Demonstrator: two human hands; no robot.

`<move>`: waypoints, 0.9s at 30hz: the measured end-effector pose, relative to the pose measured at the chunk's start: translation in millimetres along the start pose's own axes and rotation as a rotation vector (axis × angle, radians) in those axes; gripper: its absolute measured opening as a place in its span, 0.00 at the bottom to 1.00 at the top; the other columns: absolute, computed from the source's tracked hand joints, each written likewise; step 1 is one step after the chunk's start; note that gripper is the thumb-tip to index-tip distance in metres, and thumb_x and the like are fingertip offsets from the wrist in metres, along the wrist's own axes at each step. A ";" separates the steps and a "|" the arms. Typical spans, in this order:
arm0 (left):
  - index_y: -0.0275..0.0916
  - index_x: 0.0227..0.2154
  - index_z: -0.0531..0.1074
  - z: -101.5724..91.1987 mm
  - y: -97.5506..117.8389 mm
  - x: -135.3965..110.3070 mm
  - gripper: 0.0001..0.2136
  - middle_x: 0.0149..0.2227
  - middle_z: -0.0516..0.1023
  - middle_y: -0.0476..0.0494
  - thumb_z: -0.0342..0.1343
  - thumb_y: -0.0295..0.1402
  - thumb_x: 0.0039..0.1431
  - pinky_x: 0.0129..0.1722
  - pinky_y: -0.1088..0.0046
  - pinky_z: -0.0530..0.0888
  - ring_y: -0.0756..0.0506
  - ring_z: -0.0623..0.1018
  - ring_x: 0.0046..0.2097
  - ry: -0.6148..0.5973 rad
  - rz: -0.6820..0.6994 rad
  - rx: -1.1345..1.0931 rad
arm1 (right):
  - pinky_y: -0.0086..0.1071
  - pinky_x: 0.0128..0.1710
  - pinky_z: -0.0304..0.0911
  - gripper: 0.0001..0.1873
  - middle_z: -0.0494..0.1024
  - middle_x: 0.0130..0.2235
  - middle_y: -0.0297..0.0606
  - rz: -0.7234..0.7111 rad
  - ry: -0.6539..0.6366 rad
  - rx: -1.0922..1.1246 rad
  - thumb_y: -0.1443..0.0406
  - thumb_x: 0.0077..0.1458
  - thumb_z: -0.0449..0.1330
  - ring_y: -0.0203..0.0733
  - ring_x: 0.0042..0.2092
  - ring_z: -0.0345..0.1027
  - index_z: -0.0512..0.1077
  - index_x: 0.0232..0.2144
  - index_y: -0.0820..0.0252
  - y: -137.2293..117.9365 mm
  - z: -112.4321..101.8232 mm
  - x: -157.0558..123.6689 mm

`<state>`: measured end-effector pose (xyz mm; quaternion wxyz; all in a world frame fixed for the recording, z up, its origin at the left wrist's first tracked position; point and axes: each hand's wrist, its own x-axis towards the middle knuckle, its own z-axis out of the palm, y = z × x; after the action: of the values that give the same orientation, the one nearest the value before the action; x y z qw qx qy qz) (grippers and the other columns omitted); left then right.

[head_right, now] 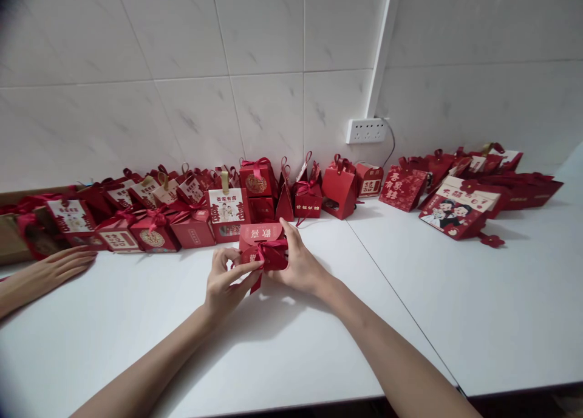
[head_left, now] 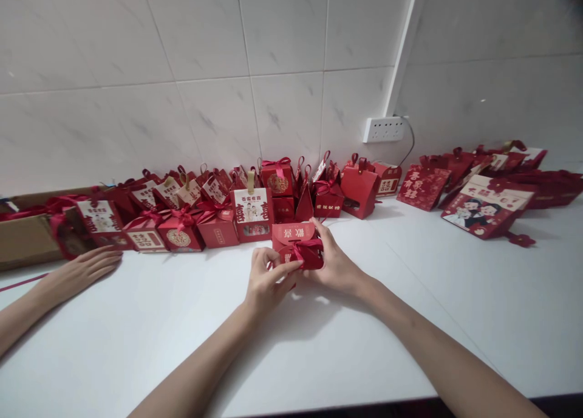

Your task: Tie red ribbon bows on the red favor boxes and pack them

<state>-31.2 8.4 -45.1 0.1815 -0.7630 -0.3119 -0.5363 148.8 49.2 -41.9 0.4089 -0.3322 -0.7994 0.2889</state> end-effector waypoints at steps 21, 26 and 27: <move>0.43 0.36 0.74 -1.1 1.8 1.9 0.11 0.28 0.61 0.50 0.58 0.22 0.51 0.33 0.73 0.67 0.50 0.65 0.34 0.042 0.001 -0.041 | 0.52 0.56 0.56 0.55 0.48 0.63 0.50 -0.001 0.017 0.005 0.64 0.42 0.66 0.56 0.62 0.50 0.35 0.63 0.49 0.4 0.9 0.2; 0.39 0.27 0.72 0.1 -7.5 3.8 0.03 0.26 0.65 0.51 0.56 0.31 0.53 0.30 0.75 0.66 0.51 0.66 0.30 0.110 -0.555 -0.153 | 0.51 0.59 0.52 0.55 0.50 0.62 0.49 0.024 0.057 0.004 0.63 0.39 0.68 0.53 0.62 0.50 0.41 0.63 0.50 -1.2 0.7 0.8; 0.38 0.24 0.70 0.5 -12.3 4.0 0.06 0.25 0.65 0.51 0.56 0.34 0.52 0.29 0.75 0.65 0.51 0.66 0.29 0.120 -0.756 -0.199 | 0.51 0.60 0.51 0.55 0.51 0.62 0.48 0.048 0.081 0.012 0.62 0.37 0.69 0.53 0.62 0.50 0.43 0.62 0.51 -1.6 0.2 1.5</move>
<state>-38.2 18.9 -42.3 -0.0856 -0.5756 -0.5064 -0.6364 147.4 49.4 -40.2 0.4357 -0.3602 -0.7723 0.2897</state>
